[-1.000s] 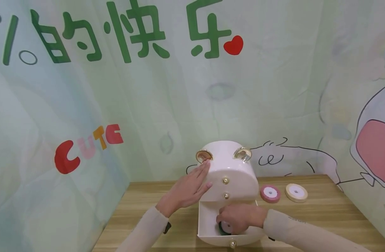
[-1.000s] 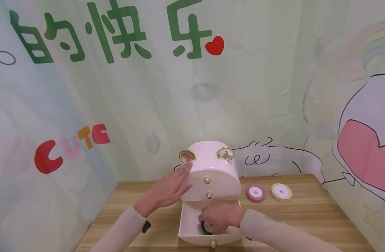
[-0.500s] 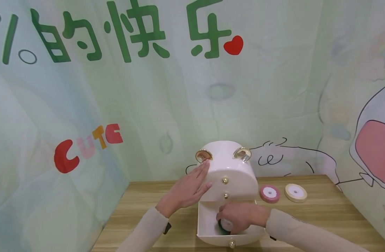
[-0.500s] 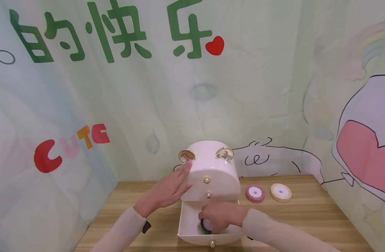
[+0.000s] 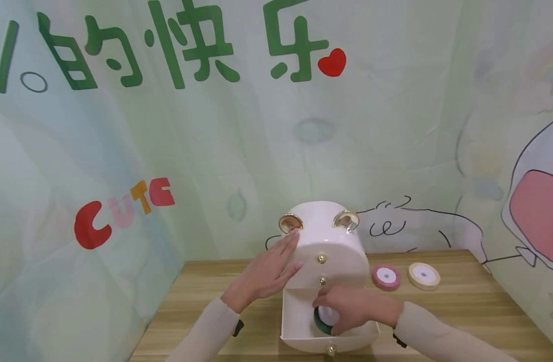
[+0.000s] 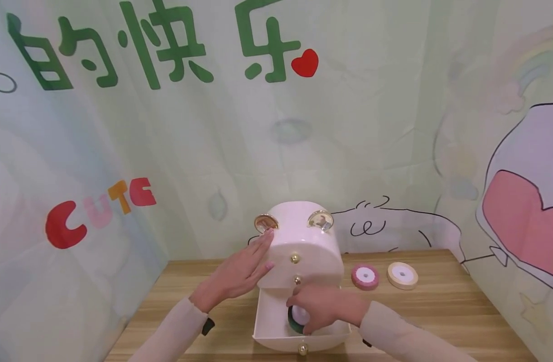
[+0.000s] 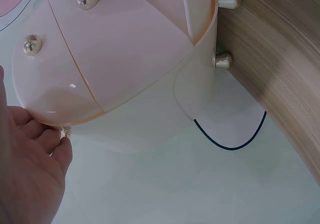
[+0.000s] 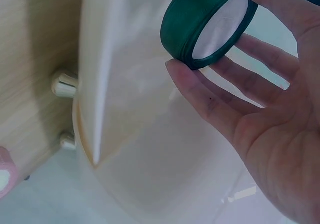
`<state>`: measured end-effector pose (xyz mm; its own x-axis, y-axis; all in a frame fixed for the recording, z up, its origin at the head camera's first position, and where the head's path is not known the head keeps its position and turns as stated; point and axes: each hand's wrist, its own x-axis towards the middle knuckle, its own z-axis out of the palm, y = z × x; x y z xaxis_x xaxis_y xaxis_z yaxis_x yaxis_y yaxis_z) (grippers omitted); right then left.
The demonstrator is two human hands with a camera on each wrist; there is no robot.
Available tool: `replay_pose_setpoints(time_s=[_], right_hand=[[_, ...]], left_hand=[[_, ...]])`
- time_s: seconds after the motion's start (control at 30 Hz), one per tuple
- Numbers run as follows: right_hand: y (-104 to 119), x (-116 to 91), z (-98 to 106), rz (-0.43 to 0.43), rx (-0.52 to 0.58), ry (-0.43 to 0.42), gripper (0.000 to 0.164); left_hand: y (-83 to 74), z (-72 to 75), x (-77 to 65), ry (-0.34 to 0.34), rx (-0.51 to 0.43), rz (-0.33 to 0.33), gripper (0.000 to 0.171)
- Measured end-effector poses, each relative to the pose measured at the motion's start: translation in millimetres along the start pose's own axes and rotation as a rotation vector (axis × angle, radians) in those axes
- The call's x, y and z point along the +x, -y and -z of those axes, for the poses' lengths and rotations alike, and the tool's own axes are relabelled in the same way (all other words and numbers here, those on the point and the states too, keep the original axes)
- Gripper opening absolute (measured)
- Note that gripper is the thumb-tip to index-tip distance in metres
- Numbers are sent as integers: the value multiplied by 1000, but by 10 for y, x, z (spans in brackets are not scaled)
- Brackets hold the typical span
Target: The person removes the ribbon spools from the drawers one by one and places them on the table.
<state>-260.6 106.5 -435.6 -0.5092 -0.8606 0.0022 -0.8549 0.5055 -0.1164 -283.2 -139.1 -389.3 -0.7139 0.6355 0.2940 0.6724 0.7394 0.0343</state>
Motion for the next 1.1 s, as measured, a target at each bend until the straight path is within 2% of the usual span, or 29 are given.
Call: replay_pose_setpoints(time_s=[0.4,0.63,0.9,1.1], right_hand=[[-6,-361,269,-48,93,-102,55],[-46,-597,288,-151,132,-132,57],[-96,-851,279,-174,32,-310,56],[-170,-1027,333,-229,219,-343,59]], left_hand=[[-13,-10,7,-18,-16,5,72],[-2,8,9,-21,5,-11,71],[10,8,-17,-12,6,-7,70],[15,1,-15,-38,6,-24,70]])
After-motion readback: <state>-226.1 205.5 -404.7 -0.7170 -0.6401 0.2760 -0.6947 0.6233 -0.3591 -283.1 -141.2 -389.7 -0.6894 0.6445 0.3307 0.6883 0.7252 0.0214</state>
